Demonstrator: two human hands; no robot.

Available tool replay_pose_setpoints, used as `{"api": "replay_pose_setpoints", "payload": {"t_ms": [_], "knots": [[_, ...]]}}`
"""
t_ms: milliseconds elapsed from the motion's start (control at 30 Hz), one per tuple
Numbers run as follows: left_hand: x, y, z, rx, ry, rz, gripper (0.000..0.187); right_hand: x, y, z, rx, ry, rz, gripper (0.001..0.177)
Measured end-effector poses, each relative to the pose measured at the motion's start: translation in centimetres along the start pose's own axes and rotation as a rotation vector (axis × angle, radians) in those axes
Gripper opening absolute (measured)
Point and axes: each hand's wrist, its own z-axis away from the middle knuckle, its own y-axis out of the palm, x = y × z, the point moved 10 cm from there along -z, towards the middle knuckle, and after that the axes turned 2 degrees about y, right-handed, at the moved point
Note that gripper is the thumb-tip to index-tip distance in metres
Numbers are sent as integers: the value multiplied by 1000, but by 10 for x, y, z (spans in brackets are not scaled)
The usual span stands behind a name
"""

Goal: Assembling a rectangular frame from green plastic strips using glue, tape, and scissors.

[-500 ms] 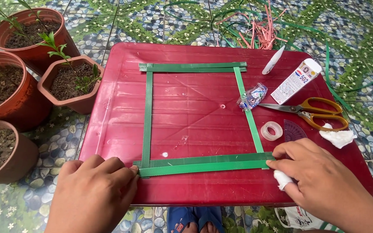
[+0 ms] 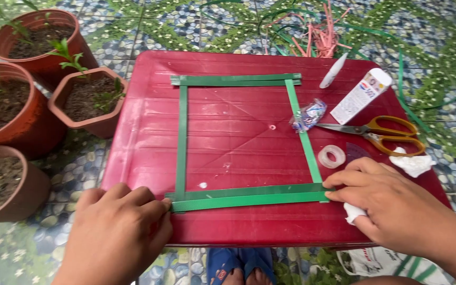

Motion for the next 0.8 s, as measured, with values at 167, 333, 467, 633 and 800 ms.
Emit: {"api": "replay_pose_setpoints", "payload": {"t_ms": [167, 333, 467, 633, 800], "knots": [[-1, -13, -5, -16, -37, 82, 34, -13, 18, -1, -49, -32, 126, 54], [2, -12, -4, -58, -63, 57, 35, -28, 36, -2, -46, 57, 256, 48], [9, -1, -5, 28, -145, 60, 35, -30, 38, -1, -68, 38, 269, 47], [17, 12, -9, 213, -231, 62, 33, -33, 39, -1, -43, 69, 265, 48], [28, 20, -14, 391, -364, 55, 25, -36, 40, -2, -32, 87, 261, 47]]}}
